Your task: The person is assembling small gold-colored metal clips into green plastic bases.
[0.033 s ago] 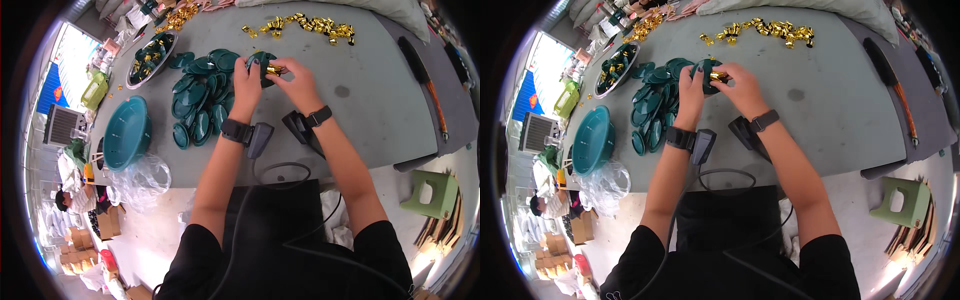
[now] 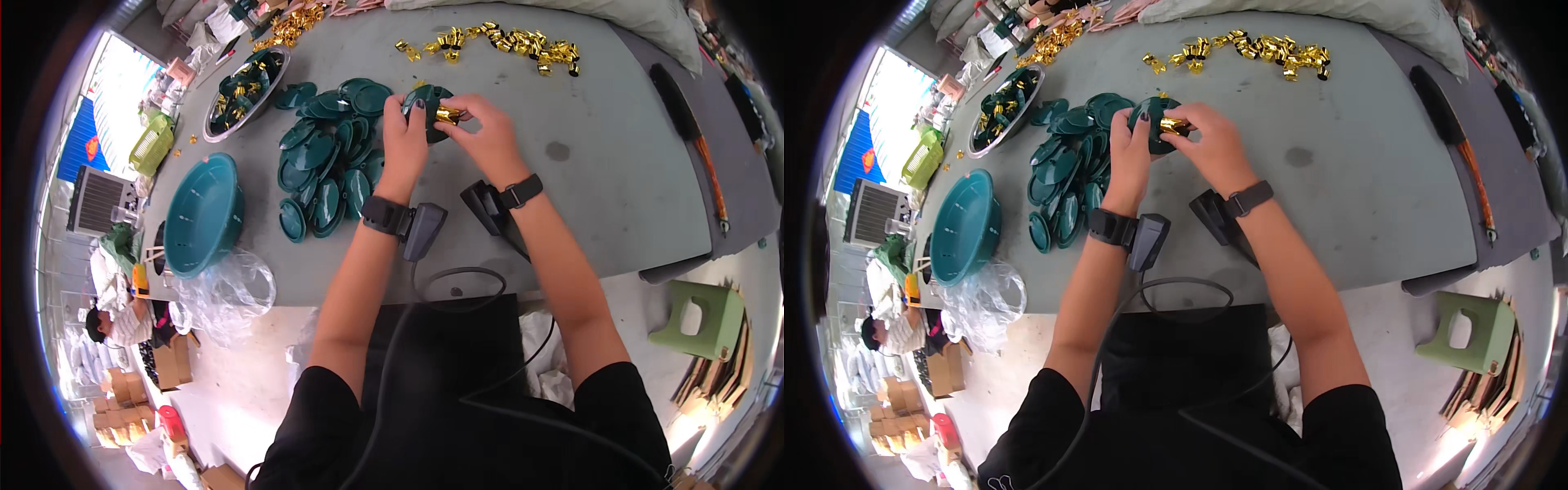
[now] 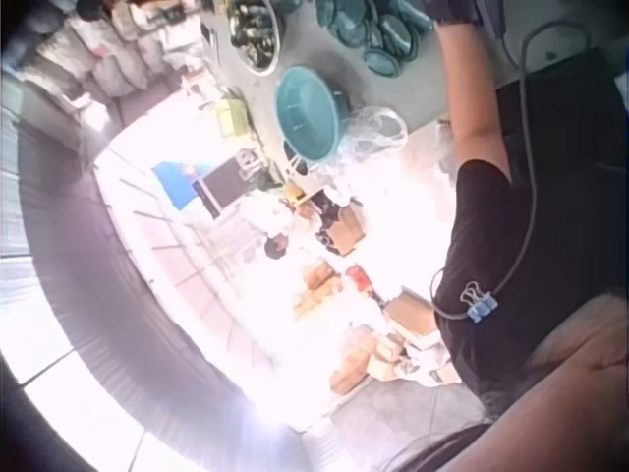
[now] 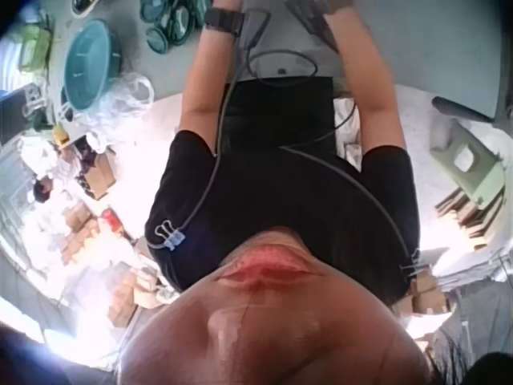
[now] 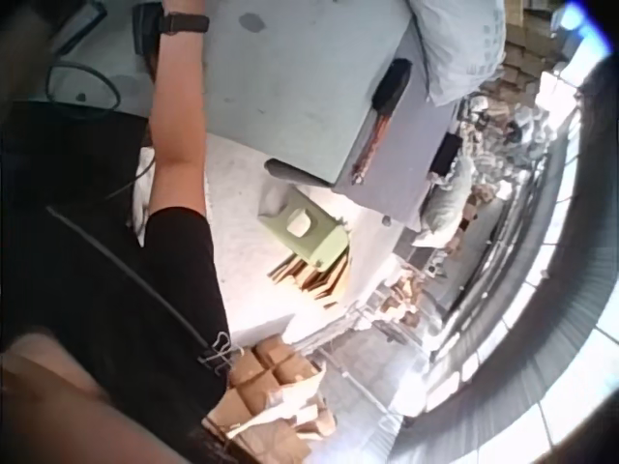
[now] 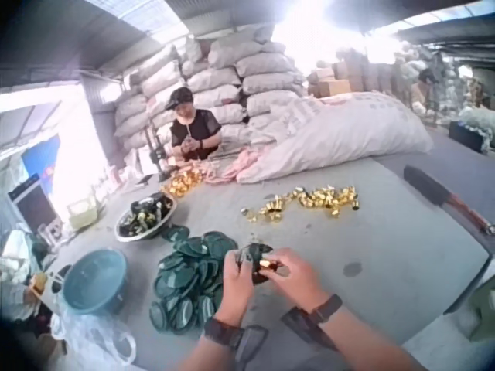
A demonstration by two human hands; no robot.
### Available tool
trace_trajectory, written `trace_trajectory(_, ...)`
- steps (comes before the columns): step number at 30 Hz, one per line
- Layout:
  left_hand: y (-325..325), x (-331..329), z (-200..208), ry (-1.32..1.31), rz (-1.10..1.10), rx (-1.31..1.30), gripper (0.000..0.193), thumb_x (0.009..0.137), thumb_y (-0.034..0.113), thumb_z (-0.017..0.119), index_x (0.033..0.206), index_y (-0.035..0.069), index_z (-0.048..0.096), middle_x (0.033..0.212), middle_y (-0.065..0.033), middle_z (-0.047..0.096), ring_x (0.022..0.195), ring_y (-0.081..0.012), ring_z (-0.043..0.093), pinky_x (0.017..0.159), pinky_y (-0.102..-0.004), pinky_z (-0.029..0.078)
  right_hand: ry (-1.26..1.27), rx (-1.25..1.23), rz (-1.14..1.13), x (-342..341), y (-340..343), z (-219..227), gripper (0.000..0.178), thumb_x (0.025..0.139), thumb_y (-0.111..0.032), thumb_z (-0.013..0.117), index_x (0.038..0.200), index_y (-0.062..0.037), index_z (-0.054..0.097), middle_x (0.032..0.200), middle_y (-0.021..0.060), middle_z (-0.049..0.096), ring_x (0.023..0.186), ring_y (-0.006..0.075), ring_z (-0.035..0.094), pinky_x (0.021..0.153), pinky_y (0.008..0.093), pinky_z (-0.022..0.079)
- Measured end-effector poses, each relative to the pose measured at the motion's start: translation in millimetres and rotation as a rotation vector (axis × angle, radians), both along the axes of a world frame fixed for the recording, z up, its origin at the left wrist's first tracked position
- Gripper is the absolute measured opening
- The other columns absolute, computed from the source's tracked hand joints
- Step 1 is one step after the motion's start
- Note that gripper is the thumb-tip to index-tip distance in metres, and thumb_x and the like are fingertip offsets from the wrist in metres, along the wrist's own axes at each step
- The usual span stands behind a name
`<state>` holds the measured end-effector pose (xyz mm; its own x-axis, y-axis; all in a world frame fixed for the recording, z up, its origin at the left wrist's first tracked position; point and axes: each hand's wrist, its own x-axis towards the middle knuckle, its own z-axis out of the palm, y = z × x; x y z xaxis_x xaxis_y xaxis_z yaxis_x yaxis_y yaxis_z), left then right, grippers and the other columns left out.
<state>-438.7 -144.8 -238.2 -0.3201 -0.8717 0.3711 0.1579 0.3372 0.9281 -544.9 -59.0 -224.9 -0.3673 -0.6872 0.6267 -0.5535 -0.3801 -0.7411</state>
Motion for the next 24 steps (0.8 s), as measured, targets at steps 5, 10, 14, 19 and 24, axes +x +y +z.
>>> trace_trajectory(5,20.6,7.0,-10.8,0.007,-0.126,0.214,0.02,0.096,0.019,0.04,0.11,0.007,0.033,0.104,-0.0099,0.05,0.086,-0.0149,0.058,0.069,-0.0297,0.055,0.136,0.093,0.056,-2.3,1.5,0.7,0.03,0.07,-0.009,0.071,0.098,-0.0026,0.061,0.092,0.0101,0.063,0.082,0.0241,0.06,0.074,0.0326,0.048)
trace_trajectory(10,28.7,4.2,-10.5,0.049,-0.056,0.115,0.03,0.096,0.014,0.039,0.123,0.005,0.032,0.104,-0.0127,0.053,0.087,-0.0164,0.057,0.069,-0.0286,0.052,0.104,0.216,-0.012,0.9,3.4,2.7,0.029,0.07,-0.009,0.071,0.096,-0.0016,0.061,0.09,0.0111,0.063,0.079,0.0255,0.059,0.072,0.0325,0.048)
trace_trajectory(14,21.0,4.5,-23.4,-0.01,-0.009,-0.109,0.034,0.094,0.007,0.039,0.128,0.003,0.038,0.101,-0.0195,0.058,0.084,-0.0216,0.059,0.072,-0.0303,0.048,0.174,0.245,-0.046,5.7,1.9,3.8,0.029,0.069,-0.008,0.071,0.096,-0.0013,0.061,0.09,0.0113,0.063,0.077,0.0252,0.06,0.071,0.0317,0.048)
trace_trajectory(19,28.2,3.6,-12.8,0.039,0.079,-0.047,0.031,0.093,0.005,0.039,0.124,0.002,0.044,0.096,-0.0211,0.059,0.079,-0.0269,0.06,0.073,-0.0328,0.047,0.17,0.273,-0.046,10.5,0.7,-1.9,0.03,0.069,-0.006,0.071,0.097,-0.0012,0.061,0.09,0.0111,0.064,0.077,0.0239,0.061,0.07,0.0306,0.049)
trace_trajectory(24,29.4,5.7,-7.6,0.071,0.128,-0.128,0.033,0.092,0.005,0.039,0.125,0.002,0.043,0.096,-0.0213,0.06,0.078,-0.0282,0.06,0.072,-0.0325,0.046,-0.131,0.25,0.004,15.2,-6.2,-9.2,0.03,0.072,-0.003,0.071,0.1,-0.0008,0.06,0.09,0.0097,0.065,0.082,0.0178,0.063,0.074,0.028,0.049)
